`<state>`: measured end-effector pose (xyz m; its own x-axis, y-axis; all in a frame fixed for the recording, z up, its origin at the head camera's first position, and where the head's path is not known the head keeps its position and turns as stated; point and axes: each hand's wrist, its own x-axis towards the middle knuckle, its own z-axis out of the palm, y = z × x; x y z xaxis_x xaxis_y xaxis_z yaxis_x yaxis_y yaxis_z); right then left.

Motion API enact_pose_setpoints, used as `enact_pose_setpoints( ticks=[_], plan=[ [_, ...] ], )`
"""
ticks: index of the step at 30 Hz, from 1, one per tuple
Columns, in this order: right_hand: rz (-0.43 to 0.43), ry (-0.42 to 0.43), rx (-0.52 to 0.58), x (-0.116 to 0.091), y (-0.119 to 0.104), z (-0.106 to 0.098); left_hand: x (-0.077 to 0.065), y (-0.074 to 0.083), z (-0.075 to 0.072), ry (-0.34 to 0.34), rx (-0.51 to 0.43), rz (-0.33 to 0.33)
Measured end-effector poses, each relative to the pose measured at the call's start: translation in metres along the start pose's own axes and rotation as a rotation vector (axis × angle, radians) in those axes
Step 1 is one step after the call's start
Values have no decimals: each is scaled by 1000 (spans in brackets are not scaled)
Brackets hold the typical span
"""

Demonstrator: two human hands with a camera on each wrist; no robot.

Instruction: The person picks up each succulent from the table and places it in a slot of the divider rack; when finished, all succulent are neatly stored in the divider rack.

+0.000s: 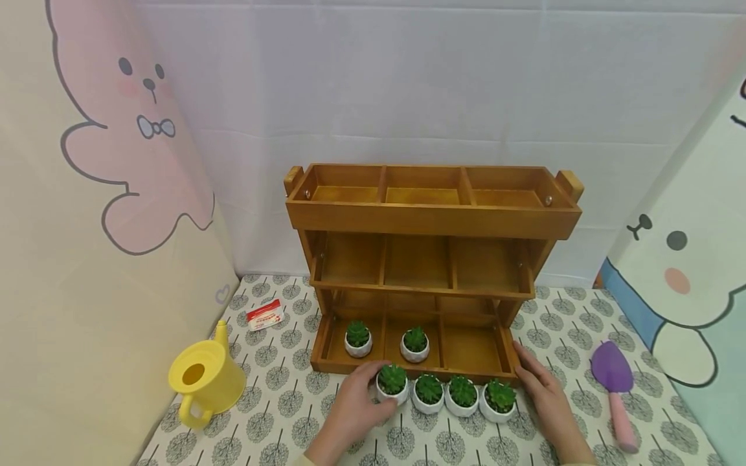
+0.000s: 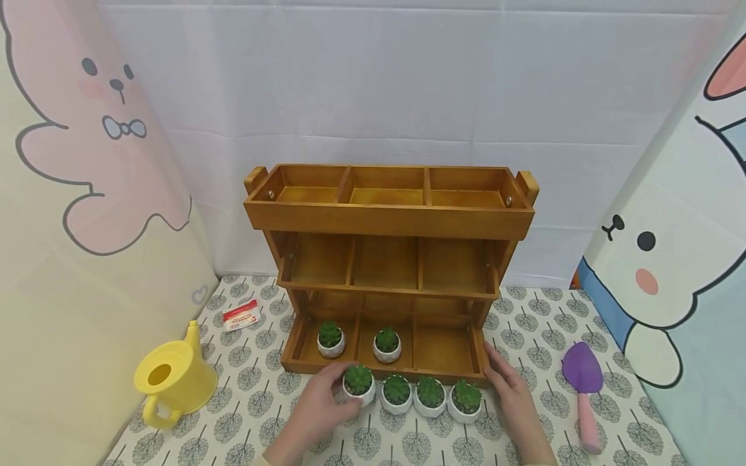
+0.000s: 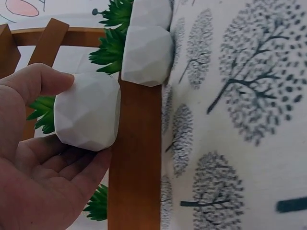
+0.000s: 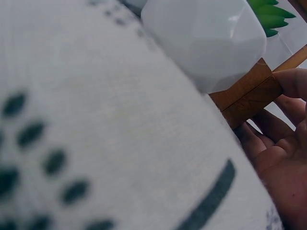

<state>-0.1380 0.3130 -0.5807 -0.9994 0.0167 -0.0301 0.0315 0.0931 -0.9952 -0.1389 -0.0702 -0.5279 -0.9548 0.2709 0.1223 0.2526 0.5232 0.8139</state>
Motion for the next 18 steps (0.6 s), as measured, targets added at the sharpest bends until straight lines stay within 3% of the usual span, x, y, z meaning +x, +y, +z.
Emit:
enact_pose_setpoints(
  ticks=[9,18],
  plan=[
    [-10,-23,73,1,1,0,14,18,-7,12,-11,17],
    [-16,-24,99,1,0,1,29,35,0,-14,-50,66]
  ],
)
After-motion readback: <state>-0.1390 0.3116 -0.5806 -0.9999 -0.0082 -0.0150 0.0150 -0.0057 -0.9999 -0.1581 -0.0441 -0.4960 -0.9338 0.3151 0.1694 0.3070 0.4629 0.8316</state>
